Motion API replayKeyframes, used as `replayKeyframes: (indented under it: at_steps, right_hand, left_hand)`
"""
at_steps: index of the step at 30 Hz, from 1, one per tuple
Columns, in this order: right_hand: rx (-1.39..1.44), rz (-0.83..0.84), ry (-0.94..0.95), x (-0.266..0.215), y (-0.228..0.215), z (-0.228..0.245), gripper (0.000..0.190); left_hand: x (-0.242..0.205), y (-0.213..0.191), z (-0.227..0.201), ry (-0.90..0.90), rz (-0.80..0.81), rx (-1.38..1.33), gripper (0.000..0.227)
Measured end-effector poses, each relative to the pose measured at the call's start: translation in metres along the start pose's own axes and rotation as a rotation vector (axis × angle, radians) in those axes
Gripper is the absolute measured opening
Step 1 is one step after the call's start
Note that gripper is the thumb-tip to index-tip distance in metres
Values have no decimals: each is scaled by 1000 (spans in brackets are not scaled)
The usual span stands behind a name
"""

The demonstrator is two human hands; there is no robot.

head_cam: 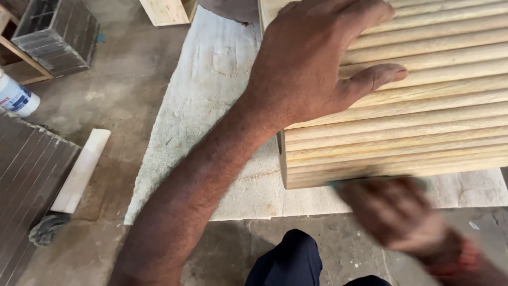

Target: The person sands the curved fluted surface and edges of a ribbed wooden furniture panel, holding the panel steady with one hand while rubbing a green sanding block along the flutes and lower edge with the other hand, working around the piece on a workbench.

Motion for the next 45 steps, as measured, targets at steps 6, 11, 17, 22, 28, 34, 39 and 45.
replayKeyframes:
  at_steps: [6,11,17,22,28,34,39,45]
  right_hand:
    - [-8,181,206,-71,-10,-40,41]
    - [-13,-132,5,21,39,47,32]
    - [1,-28,-30,43,18,33,30]
    - [-8,63,33,-99,-7,-53,34]
    - [-88,59,194,-96,37,-9,41]
    - [39,-63,45,30,28,41,29]
    - [-44,-62,124,-57,5,-27,29]
    - [-162,158,449,-198,-35,-84,23]
  left_hand:
    - [-1,5,2,6,-41,84,61]
    - [2,1,3,-15,40,45,59]
    - [-4,1,6,35,27,67,59]
    - [3,-2,3,-6,31,15,55]
    - [10,-2,-2,37,27,66,59]
    - [2,-12,0,36,94,32,51]
    - [8,-13,-4,14,118,-7,50]
    - [6,-13,-4,-25,151,-2,53]
Point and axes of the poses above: each hand's wrist, its own x-axis towards the middle knuckle, its own y-axis out of the palm, z = x × y, the point moved 3 cm from there along x, towards the middle knuckle, and after that the axes turned 1 degree about -z, right-handed, at the moved point
